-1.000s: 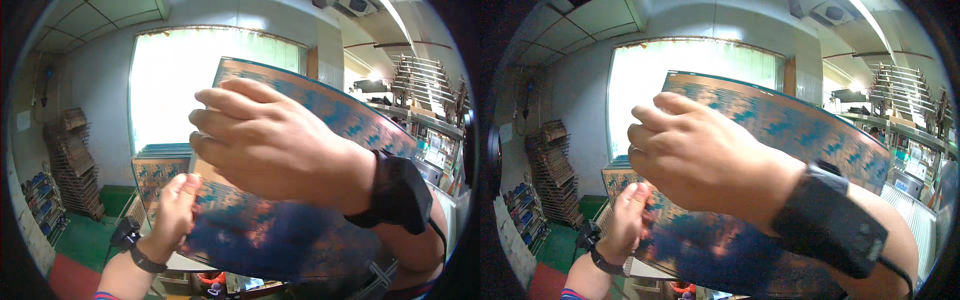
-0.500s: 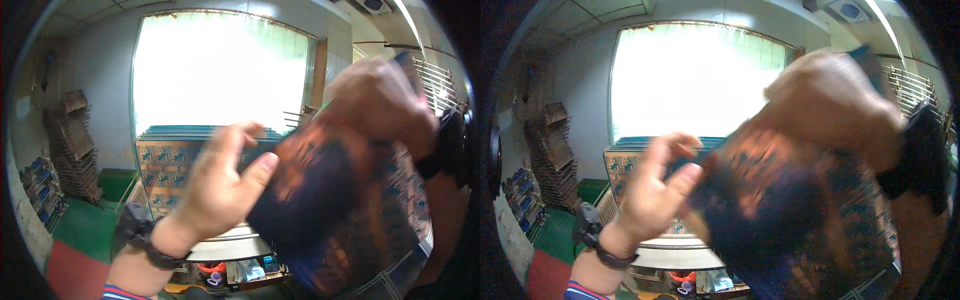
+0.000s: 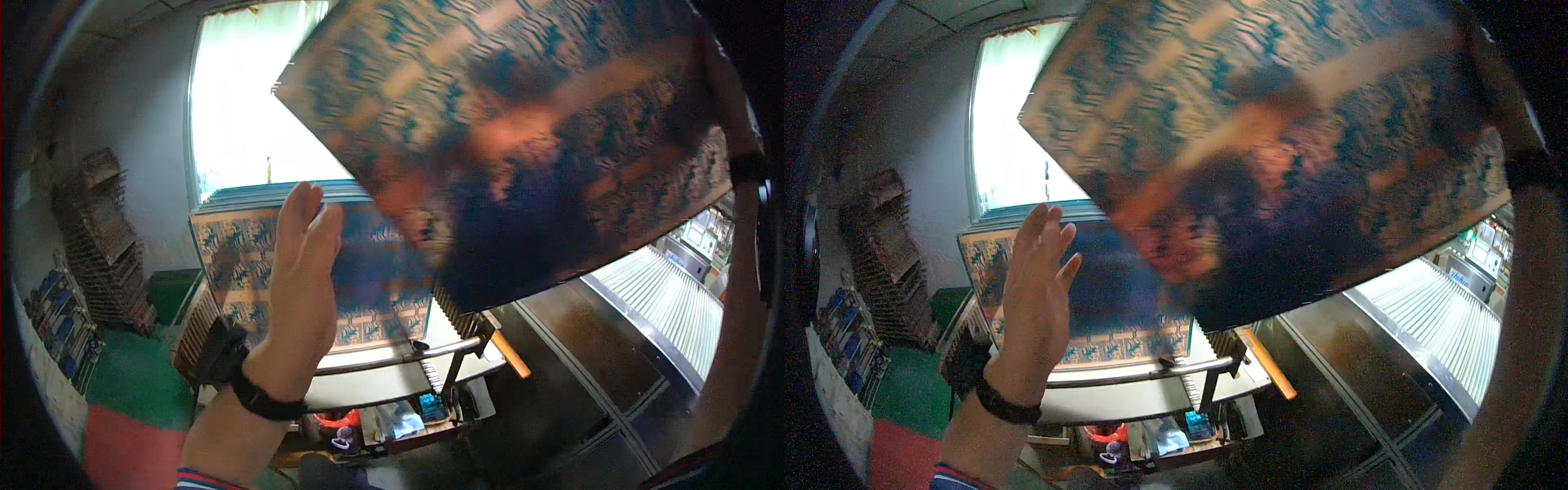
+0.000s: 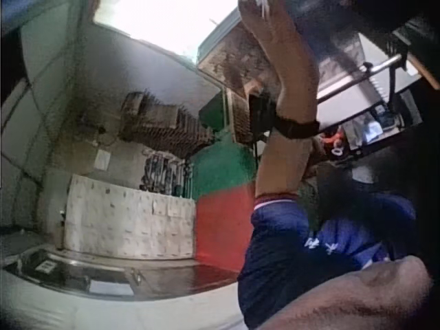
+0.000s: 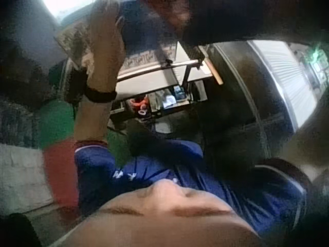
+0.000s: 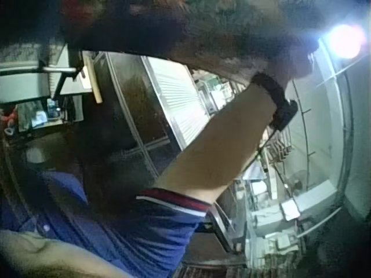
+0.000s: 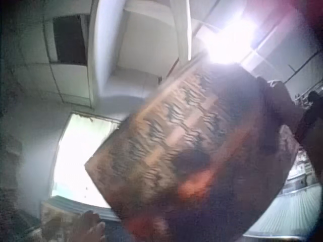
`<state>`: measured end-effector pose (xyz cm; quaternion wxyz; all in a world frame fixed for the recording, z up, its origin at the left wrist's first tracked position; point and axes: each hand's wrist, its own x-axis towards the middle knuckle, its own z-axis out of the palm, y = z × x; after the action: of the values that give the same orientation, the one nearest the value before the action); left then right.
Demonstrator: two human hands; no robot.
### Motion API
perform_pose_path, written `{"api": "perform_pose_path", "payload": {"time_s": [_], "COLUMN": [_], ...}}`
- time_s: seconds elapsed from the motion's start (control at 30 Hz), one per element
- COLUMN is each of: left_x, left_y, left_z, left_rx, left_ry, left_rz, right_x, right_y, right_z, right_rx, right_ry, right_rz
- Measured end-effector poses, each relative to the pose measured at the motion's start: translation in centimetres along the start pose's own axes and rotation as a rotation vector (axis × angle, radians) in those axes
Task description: Transferring printed circuit boards from a production machine to a storage rack.
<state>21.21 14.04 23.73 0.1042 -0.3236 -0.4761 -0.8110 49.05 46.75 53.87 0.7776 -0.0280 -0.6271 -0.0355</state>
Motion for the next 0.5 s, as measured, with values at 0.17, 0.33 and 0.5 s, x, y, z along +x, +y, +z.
{"api": "perform_pose_path", "payload": {"time_s": [0.17,0.33,0.5], "left_x": [4.5,4.2,5.4], "left_y": [-1.8,-2.9,-2.4], "left_z": [-1.5,-2.8,-8.0], "left_rx": [-0.269,-0.463,-0.235], "left_ry": [0.019,-0.019,0.045], "left_rz": [0.014,-0.081,0.036], "right_x": [-7.2,-10.8,-13.1], "right_y": [-3.7,-2.4,-4.0], "right_z": [3.7,7.0,8.2], "right_rx": [0.131,0.471,0.693], "right_ry": [0.073,0.043,-0.007], "right_rz": [-0.046,0.047,0.447]}}
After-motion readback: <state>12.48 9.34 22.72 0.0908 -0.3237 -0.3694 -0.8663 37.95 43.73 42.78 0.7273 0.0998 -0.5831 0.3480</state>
